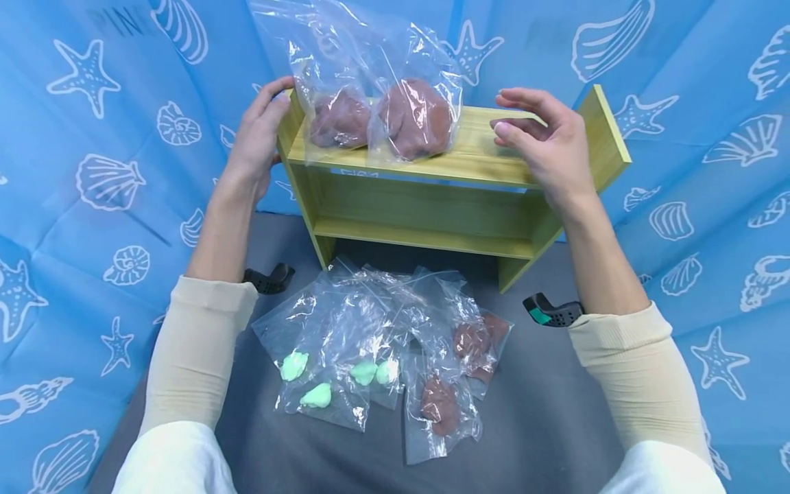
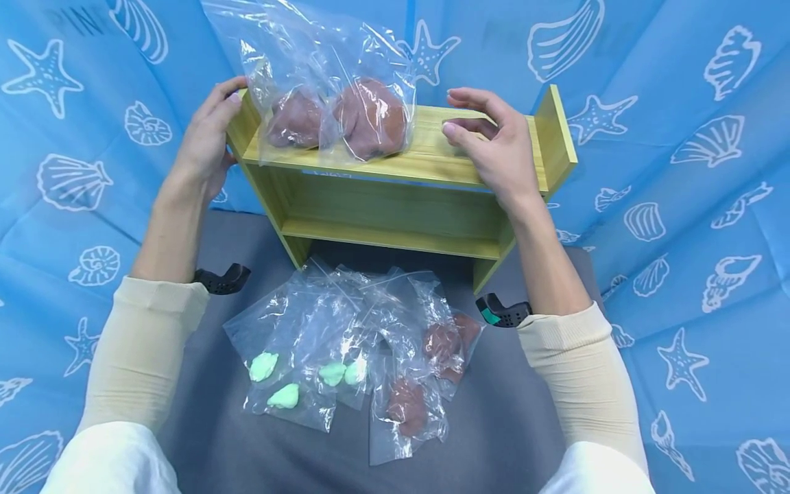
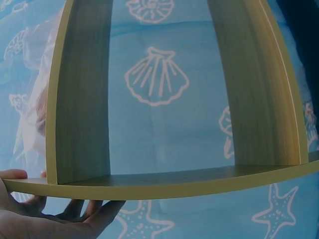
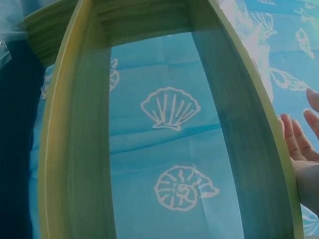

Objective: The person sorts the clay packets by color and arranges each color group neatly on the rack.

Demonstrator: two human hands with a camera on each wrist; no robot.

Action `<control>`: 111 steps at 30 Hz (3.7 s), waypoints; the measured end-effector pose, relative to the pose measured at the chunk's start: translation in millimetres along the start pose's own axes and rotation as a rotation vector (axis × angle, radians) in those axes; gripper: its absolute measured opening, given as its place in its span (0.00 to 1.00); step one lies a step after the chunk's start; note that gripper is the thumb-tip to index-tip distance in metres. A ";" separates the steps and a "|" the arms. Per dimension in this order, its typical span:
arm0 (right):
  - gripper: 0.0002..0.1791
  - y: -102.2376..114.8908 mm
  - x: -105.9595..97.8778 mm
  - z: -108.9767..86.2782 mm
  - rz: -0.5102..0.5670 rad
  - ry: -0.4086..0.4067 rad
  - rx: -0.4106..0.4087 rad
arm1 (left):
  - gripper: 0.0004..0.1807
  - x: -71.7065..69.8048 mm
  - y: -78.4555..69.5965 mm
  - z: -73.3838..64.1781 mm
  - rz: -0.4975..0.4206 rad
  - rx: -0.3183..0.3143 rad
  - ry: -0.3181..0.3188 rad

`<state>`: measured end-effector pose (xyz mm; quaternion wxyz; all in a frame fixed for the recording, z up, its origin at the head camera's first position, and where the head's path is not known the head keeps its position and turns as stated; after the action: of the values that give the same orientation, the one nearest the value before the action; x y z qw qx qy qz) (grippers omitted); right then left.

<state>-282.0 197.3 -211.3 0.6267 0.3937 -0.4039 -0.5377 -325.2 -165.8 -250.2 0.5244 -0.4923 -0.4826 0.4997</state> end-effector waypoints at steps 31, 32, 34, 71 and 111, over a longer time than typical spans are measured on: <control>0.22 -4.8 -33.1 -109.0 0.020 0.059 -0.190 | 0.20 -2.2 3.5 2.3 -0.024 -0.012 -0.006; 0.22 -7.3 -35.5 -112.8 0.018 0.055 -0.188 | 0.20 -1.3 3.5 2.4 -0.027 -0.011 -0.003; 0.22 -13.1 -39.9 -120.5 0.014 0.053 -0.172 | 0.20 -0.2 3.4 2.4 -0.029 -0.012 0.000; 0.22 -157.3 -71.4 -233.8 -0.027 -0.082 0.121 | 0.19 1.4 1.5 0.5 -0.023 -0.023 0.003; 0.35 -246.6 -52.0 -283.6 -0.599 -0.001 0.490 | 0.20 -2.1 1.1 0.5 0.008 -0.019 -0.003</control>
<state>-111.1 238.1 -547.5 0.3290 0.6320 -0.3877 -0.5848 -325.9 -167.9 -251.3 0.5170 -0.4983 -0.4863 0.4980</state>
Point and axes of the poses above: each hand's wrist, its own z-axis towards the middle knuckle, its own x-axis out of the palm, y = z × x, the point moved 9 cm from there along z, towards the middle knuckle, and after that the axes turned 4 degrees about x, right-handed, at the moved point
